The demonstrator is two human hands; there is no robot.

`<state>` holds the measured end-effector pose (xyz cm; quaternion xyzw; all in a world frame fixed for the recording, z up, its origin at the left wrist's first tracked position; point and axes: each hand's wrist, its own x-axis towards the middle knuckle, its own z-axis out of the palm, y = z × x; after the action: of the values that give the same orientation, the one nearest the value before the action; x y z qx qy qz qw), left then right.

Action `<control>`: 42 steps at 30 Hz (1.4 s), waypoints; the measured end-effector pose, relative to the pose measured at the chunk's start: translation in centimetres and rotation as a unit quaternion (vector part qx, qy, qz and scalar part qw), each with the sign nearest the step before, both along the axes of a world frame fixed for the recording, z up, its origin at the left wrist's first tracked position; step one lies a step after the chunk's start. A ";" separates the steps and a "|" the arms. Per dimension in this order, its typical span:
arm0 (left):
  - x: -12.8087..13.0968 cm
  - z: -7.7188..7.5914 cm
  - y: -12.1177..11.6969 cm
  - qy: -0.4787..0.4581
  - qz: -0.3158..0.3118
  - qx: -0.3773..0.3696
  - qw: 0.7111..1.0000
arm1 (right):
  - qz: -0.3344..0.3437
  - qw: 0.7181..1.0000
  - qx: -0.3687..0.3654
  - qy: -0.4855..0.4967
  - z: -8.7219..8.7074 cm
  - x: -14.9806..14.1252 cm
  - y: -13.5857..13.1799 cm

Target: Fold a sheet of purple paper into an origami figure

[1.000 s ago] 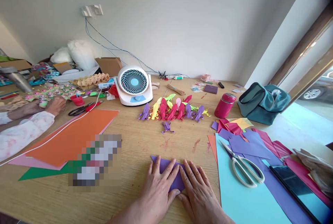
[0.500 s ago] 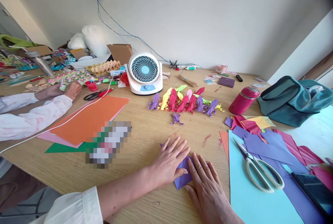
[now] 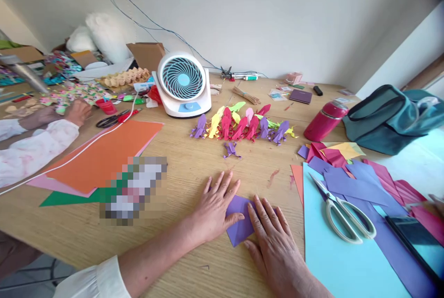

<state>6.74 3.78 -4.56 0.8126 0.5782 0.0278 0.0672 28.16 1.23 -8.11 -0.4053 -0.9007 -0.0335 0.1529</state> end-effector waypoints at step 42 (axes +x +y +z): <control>-1.2 3.0 0.7 -0.244 -0.057 -0.051 0.967 | -0.056 0.893 -0.264 0.361 4.0 1.2 2.6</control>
<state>5.55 4.44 -1.52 0.8083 0.4977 0.1917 0.2494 29.36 3.84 -4.13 -0.4644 -0.7353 0.3455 0.3525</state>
